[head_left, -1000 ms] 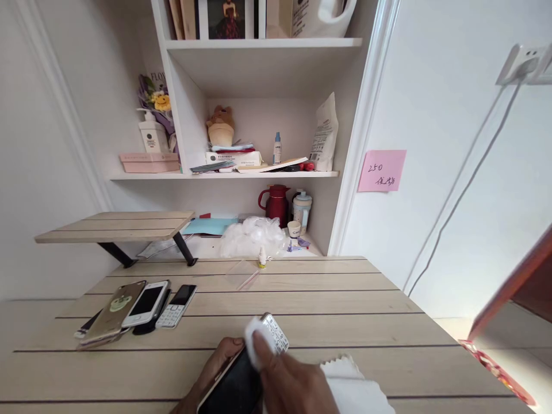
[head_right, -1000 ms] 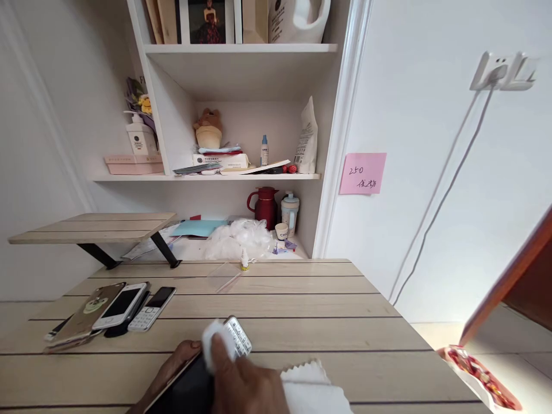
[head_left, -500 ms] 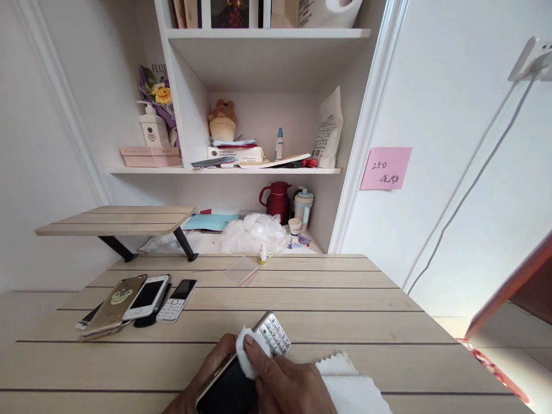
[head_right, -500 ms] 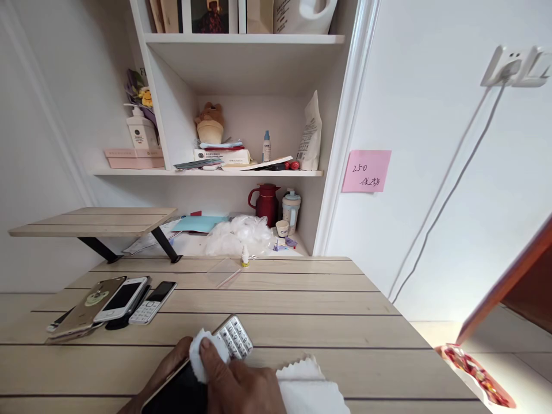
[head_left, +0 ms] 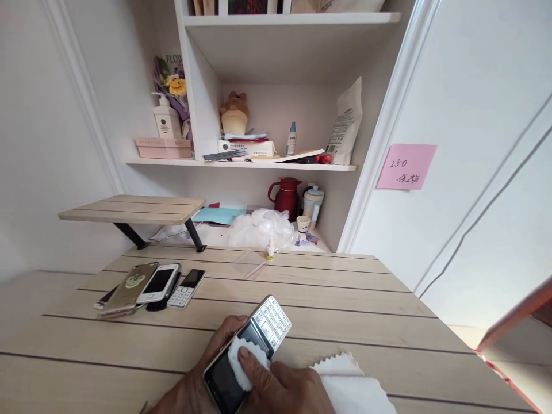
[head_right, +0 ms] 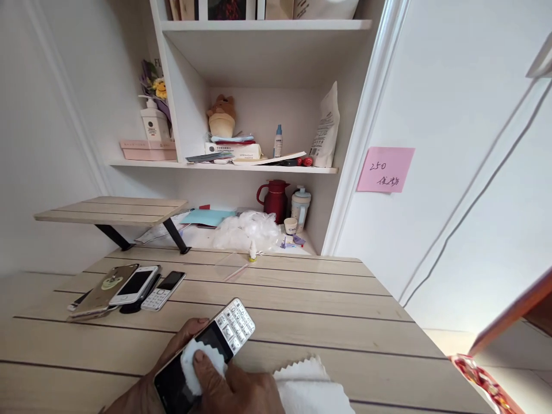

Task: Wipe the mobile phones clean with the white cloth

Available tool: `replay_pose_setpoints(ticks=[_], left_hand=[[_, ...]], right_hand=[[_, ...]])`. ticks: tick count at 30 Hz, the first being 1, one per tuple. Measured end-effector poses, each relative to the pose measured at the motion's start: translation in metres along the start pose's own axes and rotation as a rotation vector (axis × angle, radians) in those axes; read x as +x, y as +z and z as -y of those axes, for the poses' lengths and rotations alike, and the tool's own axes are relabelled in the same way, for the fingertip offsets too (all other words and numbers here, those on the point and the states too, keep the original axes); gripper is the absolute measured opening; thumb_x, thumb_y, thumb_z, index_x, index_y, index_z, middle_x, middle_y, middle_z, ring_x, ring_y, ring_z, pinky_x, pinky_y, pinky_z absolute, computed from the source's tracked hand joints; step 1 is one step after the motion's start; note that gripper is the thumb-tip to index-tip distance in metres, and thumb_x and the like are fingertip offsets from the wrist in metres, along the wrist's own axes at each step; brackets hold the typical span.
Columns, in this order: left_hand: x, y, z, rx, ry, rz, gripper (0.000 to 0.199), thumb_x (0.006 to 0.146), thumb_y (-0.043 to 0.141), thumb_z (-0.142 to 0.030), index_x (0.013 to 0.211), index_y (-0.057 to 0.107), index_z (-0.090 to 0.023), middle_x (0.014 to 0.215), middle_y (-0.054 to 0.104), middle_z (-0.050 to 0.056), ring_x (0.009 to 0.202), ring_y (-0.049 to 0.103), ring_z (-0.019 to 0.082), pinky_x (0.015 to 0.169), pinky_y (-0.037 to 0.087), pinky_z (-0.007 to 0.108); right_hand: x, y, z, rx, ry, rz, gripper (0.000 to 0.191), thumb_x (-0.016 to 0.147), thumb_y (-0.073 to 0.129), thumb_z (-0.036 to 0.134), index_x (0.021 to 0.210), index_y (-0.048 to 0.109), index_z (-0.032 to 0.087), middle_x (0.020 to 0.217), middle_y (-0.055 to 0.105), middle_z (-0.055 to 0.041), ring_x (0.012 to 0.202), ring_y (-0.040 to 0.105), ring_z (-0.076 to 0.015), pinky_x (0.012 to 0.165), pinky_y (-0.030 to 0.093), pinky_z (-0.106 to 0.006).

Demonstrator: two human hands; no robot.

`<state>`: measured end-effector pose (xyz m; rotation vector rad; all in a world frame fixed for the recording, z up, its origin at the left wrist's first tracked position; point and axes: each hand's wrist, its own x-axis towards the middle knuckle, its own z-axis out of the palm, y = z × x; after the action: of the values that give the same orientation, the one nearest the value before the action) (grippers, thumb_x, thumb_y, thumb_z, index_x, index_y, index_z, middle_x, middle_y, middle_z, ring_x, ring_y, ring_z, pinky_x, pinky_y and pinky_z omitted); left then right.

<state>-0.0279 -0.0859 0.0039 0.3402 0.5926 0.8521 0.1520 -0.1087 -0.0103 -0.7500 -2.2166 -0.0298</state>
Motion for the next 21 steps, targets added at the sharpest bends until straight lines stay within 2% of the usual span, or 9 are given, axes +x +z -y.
replay_pose_setpoints(ticks=[3, 6, 8, 12, 14, 17, 19, 21], left_hand=[[-0.002, 0.006, 0.0, 0.046, -0.034, 0.071, 0.048, 0.083, 0.064, -0.053, 0.072, 0.073, -0.007, 0.061, 0.072, 0.012, 0.05, 0.066, 0.021, 0.048, 0.048, 0.027], [-0.004, 0.01, 0.002, 0.082, 0.024, 0.143, 0.051, 0.086, 0.059, -0.051, 0.079, 0.076, -0.004, 0.07, 0.075, 0.018, 0.053, 0.069, 0.023, 0.049, 0.051, 0.029], [-0.005, 0.011, 0.001, 0.06, 0.022, 0.131, 0.047, 0.086, 0.058, -0.049, 0.076, 0.075, -0.006, 0.066, 0.074, 0.016, 0.052, 0.068, 0.022, 0.048, 0.051, 0.028], [-0.008, 0.01, -0.002, -0.018, -0.056, 0.063, 0.045, 0.085, 0.061, -0.051, 0.07, 0.073, -0.009, 0.058, 0.071, 0.009, 0.048, 0.066, 0.02, 0.046, 0.05, 0.026], [-0.011, 0.01, -0.004, 0.019, -0.039, 0.086, 0.046, 0.086, 0.06, -0.051, 0.073, 0.073, -0.009, 0.062, 0.073, 0.012, 0.049, 0.067, 0.021, 0.045, 0.049, 0.026], [-0.013, 0.012, -0.006, 0.097, -0.028, 0.154, 0.047, 0.088, 0.056, -0.05, 0.078, 0.074, -0.008, 0.069, 0.077, 0.017, 0.051, 0.068, 0.024, 0.045, 0.048, 0.027], [-0.012, 0.012, -0.007, 0.099, -0.034, 0.176, 0.047, 0.088, 0.055, -0.049, 0.078, 0.074, -0.008, 0.068, 0.076, 0.017, 0.05, 0.068, 0.024, 0.044, 0.047, 0.027], [-0.01, 0.011, -0.008, 0.06, -0.026, 0.149, 0.047, 0.088, 0.056, -0.049, 0.075, 0.074, -0.008, 0.062, 0.074, 0.014, 0.047, 0.066, 0.023, 0.042, 0.047, 0.027]], right_hand=[[0.006, -0.017, -0.006, 0.073, 0.094, -0.04, 0.056, 0.103, 0.046, 0.02, 0.159, 0.038, 0.023, 0.076, 0.072, -0.0039, 0.056, 0.071, -0.016, 0.054, 0.057, -0.021], [0.008, -0.022, -0.009, 0.143, 0.243, -0.124, 0.056, 0.105, 0.043, 0.021, 0.16, 0.035, 0.023, 0.087, 0.076, -0.0073, 0.065, 0.074, -0.017, 0.061, 0.06, -0.023], [0.004, -0.013, -0.007, 0.174, 0.206, -0.137, 0.055, 0.105, 0.042, 0.022, 0.16, 0.035, 0.023, 0.083, 0.075, -0.0068, 0.061, 0.072, -0.017, 0.059, 0.06, -0.024], [-0.002, -0.001, -0.005, 0.135, 0.016, -0.082, 0.05, 0.105, 0.043, 0.026, 0.155, 0.045, 0.028, 0.068, 0.066, -0.0023, 0.048, 0.063, -0.0148, 0.049, 0.053, -0.023], [0.001, -0.009, -0.007, 0.143, 0.025, -0.072, 0.05, 0.105, 0.043, 0.024, 0.156, 0.044, 0.026, 0.072, 0.067, -0.0033, 0.053, 0.065, -0.0152, 0.052, 0.055, -0.023], [0.007, -0.024, -0.01, 0.176, 0.125, -0.079, 0.057, 0.105, 0.042, 0.018, 0.161, 0.033, 0.023, 0.082, 0.07, -0.0062, 0.064, 0.069, -0.0166, 0.06, 0.058, -0.024], [0.007, -0.025, -0.009, 0.138, 0.151, -0.092, 0.06, 0.104, 0.042, 0.016, 0.162, 0.028, 0.022, 0.081, 0.07, -0.0058, 0.063, 0.07, -0.0171, 0.061, 0.059, -0.024], [0.004, -0.018, -0.007, 0.056, 0.083, -0.071, 0.06, 0.104, 0.045, 0.018, 0.162, 0.029, 0.022, 0.074, 0.067, -0.0031, 0.054, 0.066, -0.0171, 0.053, 0.056, -0.025]])
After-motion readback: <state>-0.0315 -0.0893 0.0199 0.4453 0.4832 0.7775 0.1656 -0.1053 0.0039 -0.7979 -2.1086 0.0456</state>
